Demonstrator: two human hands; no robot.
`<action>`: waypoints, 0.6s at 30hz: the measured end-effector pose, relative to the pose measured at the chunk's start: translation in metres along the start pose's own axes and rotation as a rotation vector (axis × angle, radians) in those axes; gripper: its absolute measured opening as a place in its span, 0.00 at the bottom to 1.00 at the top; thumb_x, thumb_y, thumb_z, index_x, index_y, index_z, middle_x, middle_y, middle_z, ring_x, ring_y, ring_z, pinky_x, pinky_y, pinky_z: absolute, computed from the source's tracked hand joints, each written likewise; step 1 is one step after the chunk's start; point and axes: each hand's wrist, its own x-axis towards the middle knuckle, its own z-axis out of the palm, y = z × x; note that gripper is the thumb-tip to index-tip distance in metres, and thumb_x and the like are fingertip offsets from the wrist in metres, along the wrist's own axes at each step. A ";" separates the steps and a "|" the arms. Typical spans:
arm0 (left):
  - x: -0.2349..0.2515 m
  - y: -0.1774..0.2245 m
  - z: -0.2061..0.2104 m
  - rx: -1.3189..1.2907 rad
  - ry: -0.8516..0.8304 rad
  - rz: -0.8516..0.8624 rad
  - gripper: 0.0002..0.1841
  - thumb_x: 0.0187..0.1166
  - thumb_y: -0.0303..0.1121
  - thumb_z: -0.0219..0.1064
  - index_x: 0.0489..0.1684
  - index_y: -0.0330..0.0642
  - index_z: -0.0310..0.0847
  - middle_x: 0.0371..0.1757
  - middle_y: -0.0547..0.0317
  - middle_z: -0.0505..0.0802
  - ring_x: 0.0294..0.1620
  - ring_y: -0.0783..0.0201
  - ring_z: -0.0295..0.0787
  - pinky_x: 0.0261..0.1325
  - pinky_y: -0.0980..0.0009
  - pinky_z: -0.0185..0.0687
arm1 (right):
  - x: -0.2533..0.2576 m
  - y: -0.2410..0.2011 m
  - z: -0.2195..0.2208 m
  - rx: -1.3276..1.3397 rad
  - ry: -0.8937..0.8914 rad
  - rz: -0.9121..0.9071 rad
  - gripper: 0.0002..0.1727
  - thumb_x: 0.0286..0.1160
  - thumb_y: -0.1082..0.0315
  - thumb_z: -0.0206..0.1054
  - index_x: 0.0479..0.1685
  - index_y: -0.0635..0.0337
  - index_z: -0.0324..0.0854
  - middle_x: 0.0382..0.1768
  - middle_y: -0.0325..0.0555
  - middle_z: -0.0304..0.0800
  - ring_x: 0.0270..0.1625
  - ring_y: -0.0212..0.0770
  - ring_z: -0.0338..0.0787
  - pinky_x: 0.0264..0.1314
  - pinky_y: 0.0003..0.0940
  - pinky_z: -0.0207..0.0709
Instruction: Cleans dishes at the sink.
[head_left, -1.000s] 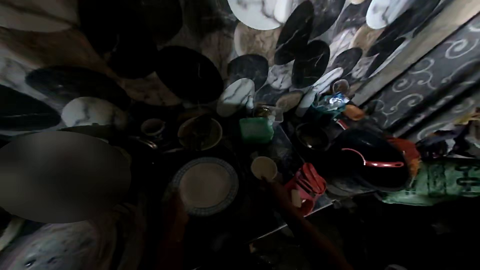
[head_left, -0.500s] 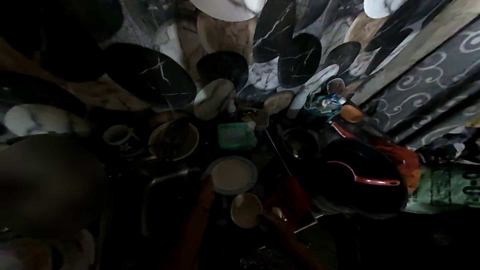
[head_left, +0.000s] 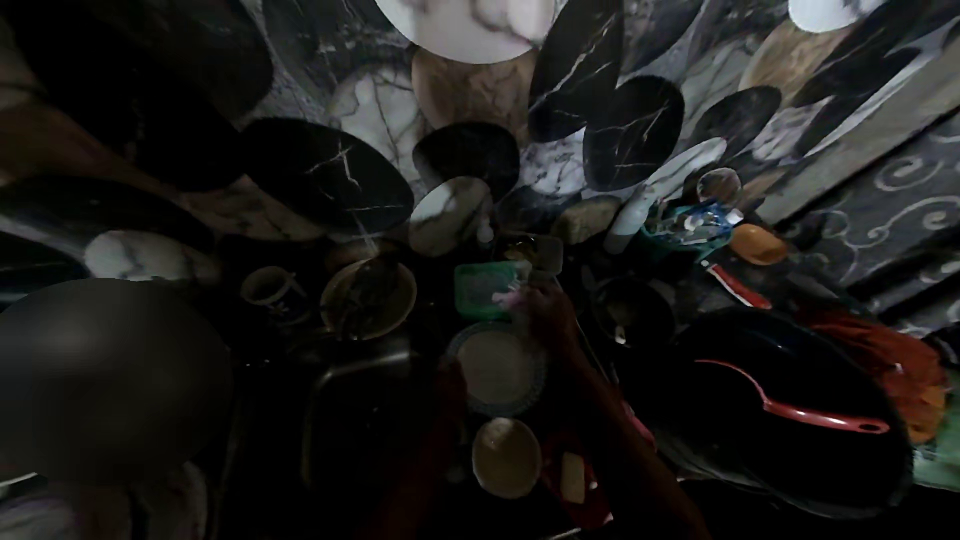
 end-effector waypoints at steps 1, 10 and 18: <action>0.004 0.000 0.002 -0.056 -0.018 -0.019 0.30 0.88 0.56 0.53 0.79 0.45 0.76 0.71 0.43 0.87 0.73 0.46 0.82 0.76 0.44 0.75 | 0.023 -0.005 0.014 -0.069 0.001 -0.047 0.20 0.87 0.59 0.60 0.68 0.62 0.82 0.62 0.60 0.88 0.61 0.53 0.90 0.66 0.54 0.82; 0.061 0.017 -0.012 -0.316 0.030 0.193 0.29 0.87 0.39 0.61 0.87 0.38 0.63 0.80 0.40 0.78 0.78 0.48 0.78 0.79 0.51 0.73 | 0.094 -0.003 0.094 -0.390 -0.369 0.070 0.24 0.86 0.58 0.62 0.75 0.61 0.78 0.72 0.64 0.81 0.74 0.62 0.81 0.75 0.63 0.74; 0.147 0.082 -0.031 -0.047 -0.192 0.178 0.28 0.89 0.49 0.55 0.78 0.36 0.71 0.65 0.37 0.87 0.60 0.44 0.88 0.65 0.45 0.81 | 0.111 -0.004 0.105 -0.736 -0.460 -0.050 0.27 0.84 0.59 0.63 0.77 0.65 0.76 0.77 0.65 0.77 0.81 0.65 0.73 0.82 0.66 0.64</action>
